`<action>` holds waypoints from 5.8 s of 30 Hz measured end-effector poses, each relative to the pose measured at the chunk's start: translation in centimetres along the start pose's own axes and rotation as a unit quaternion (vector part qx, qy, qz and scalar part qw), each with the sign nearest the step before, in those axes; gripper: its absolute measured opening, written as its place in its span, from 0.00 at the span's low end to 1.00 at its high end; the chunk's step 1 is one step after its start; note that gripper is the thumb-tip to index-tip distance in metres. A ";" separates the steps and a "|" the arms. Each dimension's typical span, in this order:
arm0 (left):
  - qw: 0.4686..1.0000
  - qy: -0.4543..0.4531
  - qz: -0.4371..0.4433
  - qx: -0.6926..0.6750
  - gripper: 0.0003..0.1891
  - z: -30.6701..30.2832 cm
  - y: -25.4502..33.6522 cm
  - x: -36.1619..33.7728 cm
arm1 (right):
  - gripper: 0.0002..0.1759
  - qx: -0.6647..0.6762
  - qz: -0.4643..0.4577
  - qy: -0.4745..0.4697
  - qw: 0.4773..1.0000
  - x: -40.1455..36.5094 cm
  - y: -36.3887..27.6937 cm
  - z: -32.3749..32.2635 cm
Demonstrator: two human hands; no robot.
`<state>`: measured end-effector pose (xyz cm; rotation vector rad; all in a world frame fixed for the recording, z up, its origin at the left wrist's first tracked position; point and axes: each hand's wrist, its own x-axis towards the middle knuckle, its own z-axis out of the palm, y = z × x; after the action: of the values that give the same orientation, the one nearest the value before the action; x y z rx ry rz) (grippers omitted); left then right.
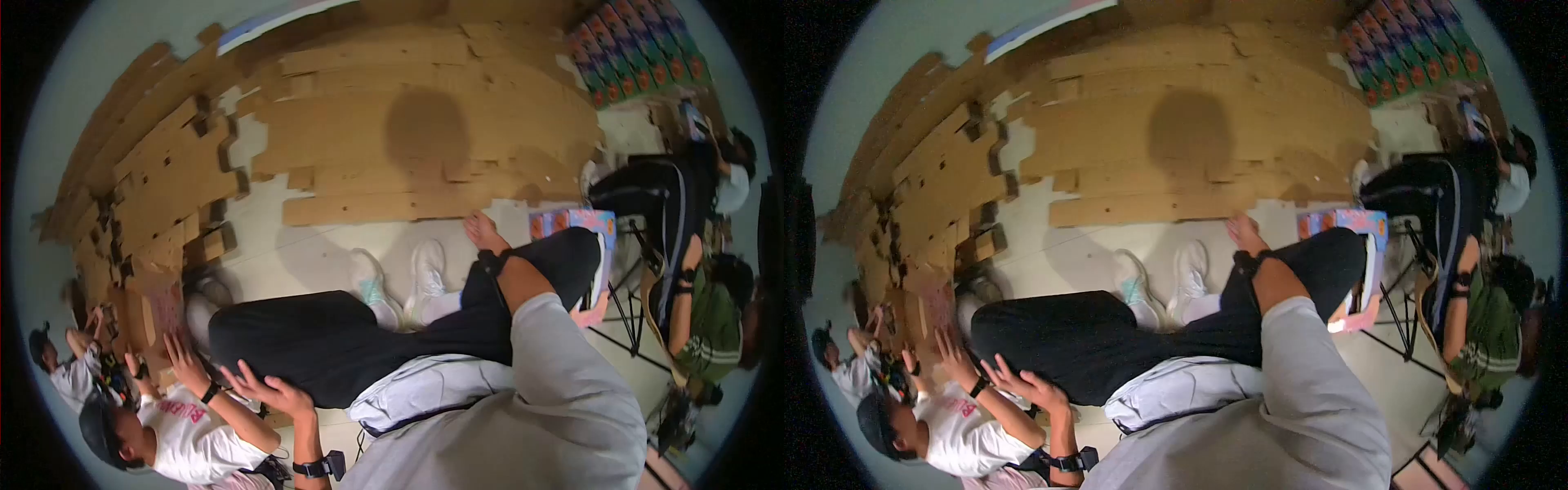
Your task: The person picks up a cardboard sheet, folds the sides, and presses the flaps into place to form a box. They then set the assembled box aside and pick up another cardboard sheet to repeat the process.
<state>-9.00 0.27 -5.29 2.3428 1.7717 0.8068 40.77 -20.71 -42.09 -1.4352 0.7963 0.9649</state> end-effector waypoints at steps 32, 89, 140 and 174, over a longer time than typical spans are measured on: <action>0.543 -0.364 -0.249 -0.714 0.38 0.1 13.8 3.5 | 0.20 -0.426 -0.254 -0.578 0.648 -49.1 -7.3 7.2; 0.916 -0.356 0.183 -0.002 0.17 -8.4 6.8 0.2 | 0.07 -0.613 -0.268 -0.323 0.669 -41.9 -11.6 -8.1; 0.882 -0.369 0.292 -0.029 0.45 -4.0 8.1 -3.5 | 0.44 -0.605 -0.591 -0.059 0.531 -45.9 -9.7 -14.5; 0.896 -0.280 0.341 -0.053 0.31 -4.9 7.2 -2.0 | 0.16 -0.582 -0.775 -0.172 0.176 -51.1 -3.9 0.8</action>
<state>-5.42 -5.03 0.94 2.7419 0.6621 0.1980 22.37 -22.64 5.76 -1.8630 -2.2038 -0.2128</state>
